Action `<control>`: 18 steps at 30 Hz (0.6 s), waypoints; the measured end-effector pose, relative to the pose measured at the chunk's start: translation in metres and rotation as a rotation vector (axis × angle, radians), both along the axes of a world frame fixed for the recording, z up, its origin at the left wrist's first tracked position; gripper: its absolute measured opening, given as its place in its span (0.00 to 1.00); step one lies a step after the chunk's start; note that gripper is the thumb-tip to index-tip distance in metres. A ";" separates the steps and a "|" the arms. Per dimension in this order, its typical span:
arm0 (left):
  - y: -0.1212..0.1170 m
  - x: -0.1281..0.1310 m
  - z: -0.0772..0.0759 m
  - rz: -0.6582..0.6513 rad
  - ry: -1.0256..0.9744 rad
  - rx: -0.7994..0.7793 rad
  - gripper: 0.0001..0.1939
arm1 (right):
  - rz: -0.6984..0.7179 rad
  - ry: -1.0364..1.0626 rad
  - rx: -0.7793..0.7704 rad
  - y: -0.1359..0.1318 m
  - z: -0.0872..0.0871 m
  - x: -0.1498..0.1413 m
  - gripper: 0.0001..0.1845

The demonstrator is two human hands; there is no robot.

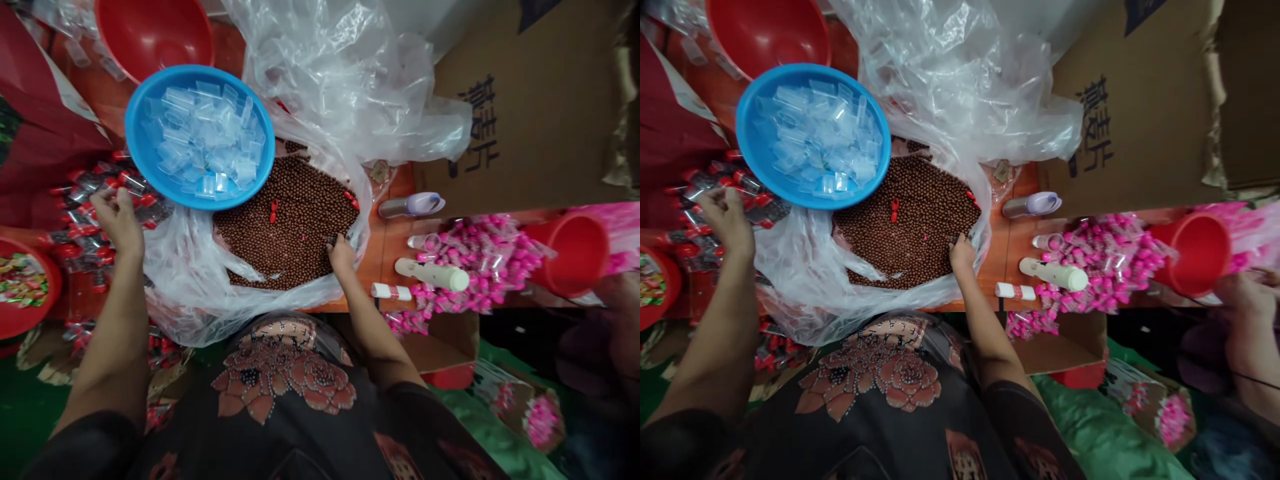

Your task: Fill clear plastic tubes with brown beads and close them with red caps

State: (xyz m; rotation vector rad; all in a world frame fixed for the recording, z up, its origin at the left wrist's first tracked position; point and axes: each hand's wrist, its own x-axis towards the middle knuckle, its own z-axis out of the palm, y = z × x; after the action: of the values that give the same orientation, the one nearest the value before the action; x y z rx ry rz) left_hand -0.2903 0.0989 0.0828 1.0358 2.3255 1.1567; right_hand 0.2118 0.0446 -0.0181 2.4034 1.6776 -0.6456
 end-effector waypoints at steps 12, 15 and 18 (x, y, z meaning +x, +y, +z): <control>-0.078 0.221 -0.060 -0.557 -0.322 -0.082 0.12 | -0.262 0.937 0.326 -0.012 -0.032 -0.026 0.26; -0.088 0.260 -0.081 -0.723 -0.509 -0.202 0.15 | -0.316 1.185 0.312 -0.014 -0.025 -0.036 0.24; -0.081 0.275 -0.085 -0.757 -0.665 -0.252 0.24 | -0.363 1.367 0.203 -0.015 -0.011 -0.049 0.24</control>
State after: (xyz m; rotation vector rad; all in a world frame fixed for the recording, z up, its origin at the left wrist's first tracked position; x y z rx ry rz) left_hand -0.0158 0.0178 -0.0020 1.0730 1.3298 0.7161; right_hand 0.1627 0.0291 -0.0291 2.4743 1.5343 -2.7119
